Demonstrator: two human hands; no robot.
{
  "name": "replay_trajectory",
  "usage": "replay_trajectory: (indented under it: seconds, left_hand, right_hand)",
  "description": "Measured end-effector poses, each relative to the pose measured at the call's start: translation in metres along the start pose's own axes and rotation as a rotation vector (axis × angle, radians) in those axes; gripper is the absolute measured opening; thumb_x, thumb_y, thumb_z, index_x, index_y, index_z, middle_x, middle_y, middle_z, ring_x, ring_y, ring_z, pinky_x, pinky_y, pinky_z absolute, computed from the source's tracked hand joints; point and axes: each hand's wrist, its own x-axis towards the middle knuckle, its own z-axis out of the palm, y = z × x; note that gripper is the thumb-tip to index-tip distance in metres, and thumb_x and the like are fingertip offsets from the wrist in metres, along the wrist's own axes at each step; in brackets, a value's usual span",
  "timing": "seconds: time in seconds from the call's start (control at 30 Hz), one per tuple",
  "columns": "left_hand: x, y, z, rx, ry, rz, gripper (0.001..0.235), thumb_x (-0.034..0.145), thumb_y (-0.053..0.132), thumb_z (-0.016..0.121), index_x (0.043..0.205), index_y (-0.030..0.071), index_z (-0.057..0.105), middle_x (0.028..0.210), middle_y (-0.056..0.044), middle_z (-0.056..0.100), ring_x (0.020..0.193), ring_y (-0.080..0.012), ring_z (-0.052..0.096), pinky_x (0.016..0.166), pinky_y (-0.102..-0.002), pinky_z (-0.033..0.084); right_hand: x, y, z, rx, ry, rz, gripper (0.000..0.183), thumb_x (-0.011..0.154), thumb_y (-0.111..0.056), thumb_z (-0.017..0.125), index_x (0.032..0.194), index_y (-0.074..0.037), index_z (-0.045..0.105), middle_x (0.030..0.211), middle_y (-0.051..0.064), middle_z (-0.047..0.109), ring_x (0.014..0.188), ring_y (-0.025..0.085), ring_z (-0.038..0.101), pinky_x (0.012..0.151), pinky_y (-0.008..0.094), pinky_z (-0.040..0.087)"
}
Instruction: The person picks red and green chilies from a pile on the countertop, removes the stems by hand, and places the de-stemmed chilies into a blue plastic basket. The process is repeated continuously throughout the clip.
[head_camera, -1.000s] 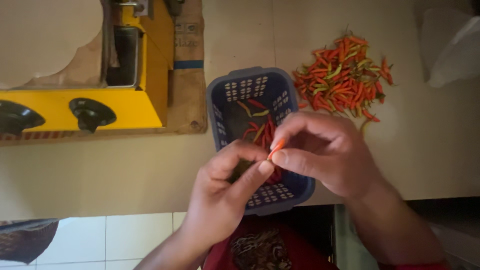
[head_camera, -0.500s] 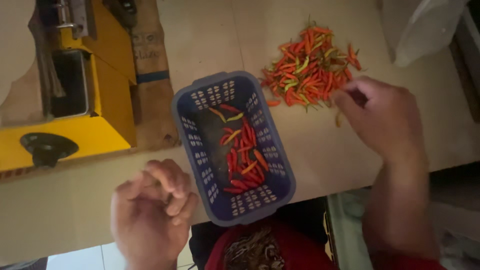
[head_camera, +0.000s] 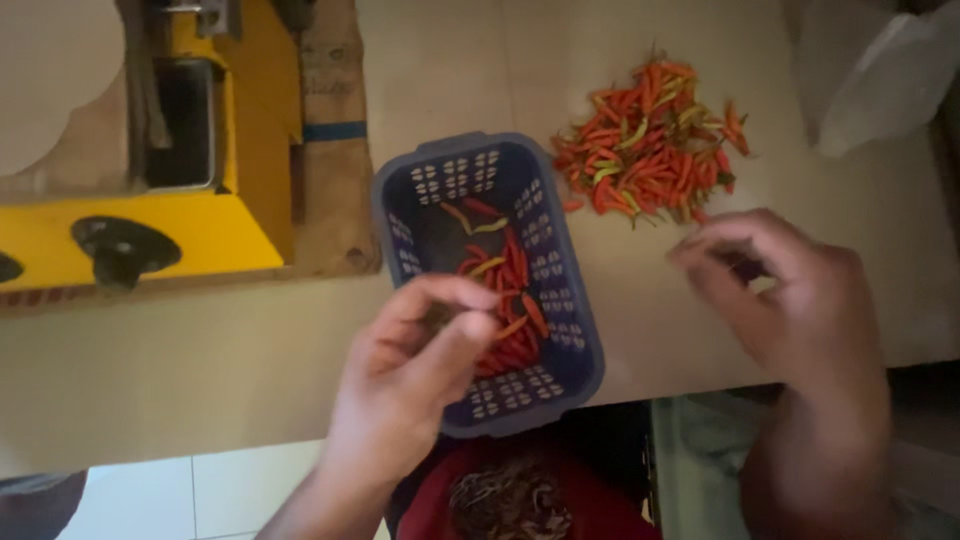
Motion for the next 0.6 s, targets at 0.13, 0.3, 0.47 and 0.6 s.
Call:
replay_trajectory:
  seconds: [0.13, 0.3, 0.47, 0.6]
  left_hand:
    - [-0.001, -0.002, 0.016, 0.339, -0.05, 0.07, 0.025, 0.095, 0.003, 0.075, 0.119, 0.002, 0.069, 0.089, 0.0, 0.062, 0.077, -0.0046, 0.055, 0.068, -0.02, 0.046]
    - [-0.007, -0.001, 0.019, 0.343, -0.019, 0.207, 0.011, 0.097, 0.007, 0.07, 0.107, 0.002, 0.067, 0.095, 0.002, 0.072, 0.086, -0.0043, 0.064, 0.079, -0.02, 0.054]
    - [-0.014, 0.001, 0.008, 0.529, -0.048, 0.309, 0.007, 0.108, 0.011, 0.062, 0.106, 0.005, 0.063, 0.092, 0.004, 0.064, 0.086, -0.0026, 0.056, 0.078, -0.018, 0.049]
    - [-0.012, -0.001, 0.004, 0.23, -0.041, 0.023, 0.01, 0.106, 0.016, 0.059, 0.105, 0.006, 0.061, 0.076, 0.005, 0.05, 0.061, -0.002, 0.039, 0.052, -0.019, 0.031]
  right_hand:
    - [0.007, -0.063, 0.008, -0.114, -0.057, -0.416, 0.02, 0.085, -0.02, 0.083, 0.099, -0.008, 0.076, 0.086, 0.004, 0.075, 0.07, 0.013, 0.071, 0.061, 0.028, 0.054]
    - [0.021, -0.107, 0.021, -0.104, -0.135, -0.77, 0.027, 0.085, -0.021, 0.084, 0.102, -0.004, 0.073, 0.09, 0.006, 0.073, 0.076, 0.018, 0.07, 0.065, 0.032, 0.057]
    - [0.026, -0.116, 0.018, -0.047, -0.191, -0.816, 0.02, 0.082, -0.016, 0.081, 0.098, -0.007, 0.071, 0.09, 0.004, 0.072, 0.081, 0.022, 0.07, 0.069, 0.035, 0.056]
    - [0.032, -0.109, 0.027, 0.069, -0.185, -0.83, 0.021, 0.086, -0.018, 0.082, 0.102, -0.008, 0.072, 0.094, 0.002, 0.072, 0.082, 0.018, 0.07, 0.069, 0.033, 0.055]
